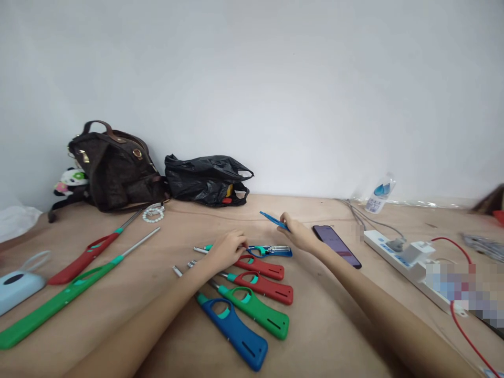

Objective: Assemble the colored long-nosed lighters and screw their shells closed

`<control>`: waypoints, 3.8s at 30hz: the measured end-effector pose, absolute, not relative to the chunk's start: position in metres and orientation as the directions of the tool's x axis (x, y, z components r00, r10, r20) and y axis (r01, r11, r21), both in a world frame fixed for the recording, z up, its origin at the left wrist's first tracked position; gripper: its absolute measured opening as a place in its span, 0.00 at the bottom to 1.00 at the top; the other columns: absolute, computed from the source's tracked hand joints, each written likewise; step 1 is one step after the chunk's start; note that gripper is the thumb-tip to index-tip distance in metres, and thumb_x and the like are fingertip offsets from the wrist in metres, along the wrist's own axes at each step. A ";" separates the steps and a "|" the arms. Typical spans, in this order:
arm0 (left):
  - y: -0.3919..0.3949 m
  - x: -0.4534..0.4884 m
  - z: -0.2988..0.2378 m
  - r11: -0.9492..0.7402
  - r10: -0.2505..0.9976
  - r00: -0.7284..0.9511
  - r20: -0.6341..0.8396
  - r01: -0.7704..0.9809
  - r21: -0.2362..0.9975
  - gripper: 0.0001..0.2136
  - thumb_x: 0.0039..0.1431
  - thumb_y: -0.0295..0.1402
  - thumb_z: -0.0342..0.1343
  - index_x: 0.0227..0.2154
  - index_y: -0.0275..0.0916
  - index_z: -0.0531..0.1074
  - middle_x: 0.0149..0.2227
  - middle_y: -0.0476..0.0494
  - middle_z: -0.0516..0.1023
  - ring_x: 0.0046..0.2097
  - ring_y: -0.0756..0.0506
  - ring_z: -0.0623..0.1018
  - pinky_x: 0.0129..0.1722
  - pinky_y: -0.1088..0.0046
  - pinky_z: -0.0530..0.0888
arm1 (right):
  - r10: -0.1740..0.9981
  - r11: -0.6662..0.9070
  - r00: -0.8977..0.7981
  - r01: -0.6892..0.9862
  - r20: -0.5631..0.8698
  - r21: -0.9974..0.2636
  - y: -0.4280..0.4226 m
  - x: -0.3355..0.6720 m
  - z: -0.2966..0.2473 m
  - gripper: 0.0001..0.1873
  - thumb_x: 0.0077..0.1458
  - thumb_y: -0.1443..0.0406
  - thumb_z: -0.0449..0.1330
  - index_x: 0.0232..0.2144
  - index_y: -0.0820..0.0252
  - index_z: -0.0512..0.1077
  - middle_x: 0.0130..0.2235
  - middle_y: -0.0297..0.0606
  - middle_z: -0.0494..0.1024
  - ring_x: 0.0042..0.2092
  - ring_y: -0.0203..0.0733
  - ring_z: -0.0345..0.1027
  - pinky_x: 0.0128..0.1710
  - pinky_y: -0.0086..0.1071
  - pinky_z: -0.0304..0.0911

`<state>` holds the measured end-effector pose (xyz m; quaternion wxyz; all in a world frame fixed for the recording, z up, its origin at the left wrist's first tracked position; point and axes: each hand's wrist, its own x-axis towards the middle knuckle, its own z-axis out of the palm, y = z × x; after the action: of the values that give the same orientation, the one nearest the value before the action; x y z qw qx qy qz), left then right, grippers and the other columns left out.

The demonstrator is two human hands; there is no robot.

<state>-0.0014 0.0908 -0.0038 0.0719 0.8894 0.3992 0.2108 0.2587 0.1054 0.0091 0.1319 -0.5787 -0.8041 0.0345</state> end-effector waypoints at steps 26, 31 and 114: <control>0.100 -0.004 -0.018 -0.564 0.821 0.484 0.303 0.610 0.556 0.12 0.45 0.21 0.52 0.35 0.35 0.73 0.32 0.47 0.77 0.35 0.46 0.76 0.36 0.73 0.71 | 0.772 0.634 -0.576 0.728 0.269 -0.260 0.065 0.237 0.000 0.14 0.59 0.65 0.58 0.47 0.57 0.67 0.48 0.43 0.73 0.49 0.46 0.67 0.49 0.36 0.60; 0.099 -0.004 -0.016 -0.574 0.815 0.491 0.309 0.608 0.549 0.12 0.44 0.20 0.52 0.32 0.35 0.75 0.32 0.46 0.77 0.36 0.45 0.76 0.37 0.73 0.71 | 0.779 0.625 -0.558 0.730 0.286 -0.277 0.064 0.236 -0.002 0.15 0.57 0.65 0.59 0.48 0.56 0.69 0.48 0.41 0.72 0.50 0.45 0.66 0.50 0.36 0.60; 0.077 0.012 0.003 -0.781 0.531 0.725 0.438 0.619 -0.077 0.14 0.59 0.18 0.44 0.42 0.37 0.70 0.41 0.40 0.73 0.45 0.41 0.73 0.46 0.62 0.72 | 0.836 0.525 -0.479 0.840 0.266 -0.136 0.045 0.224 0.005 0.08 0.60 0.63 0.58 0.41 0.60 0.67 0.40 0.46 0.78 0.41 0.49 0.72 0.38 0.35 0.61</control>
<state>0.0120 0.0766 0.0033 -0.1096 0.9223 0.3119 0.2004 0.2239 0.0451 0.0053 0.1509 -0.4874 -0.8600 -0.0063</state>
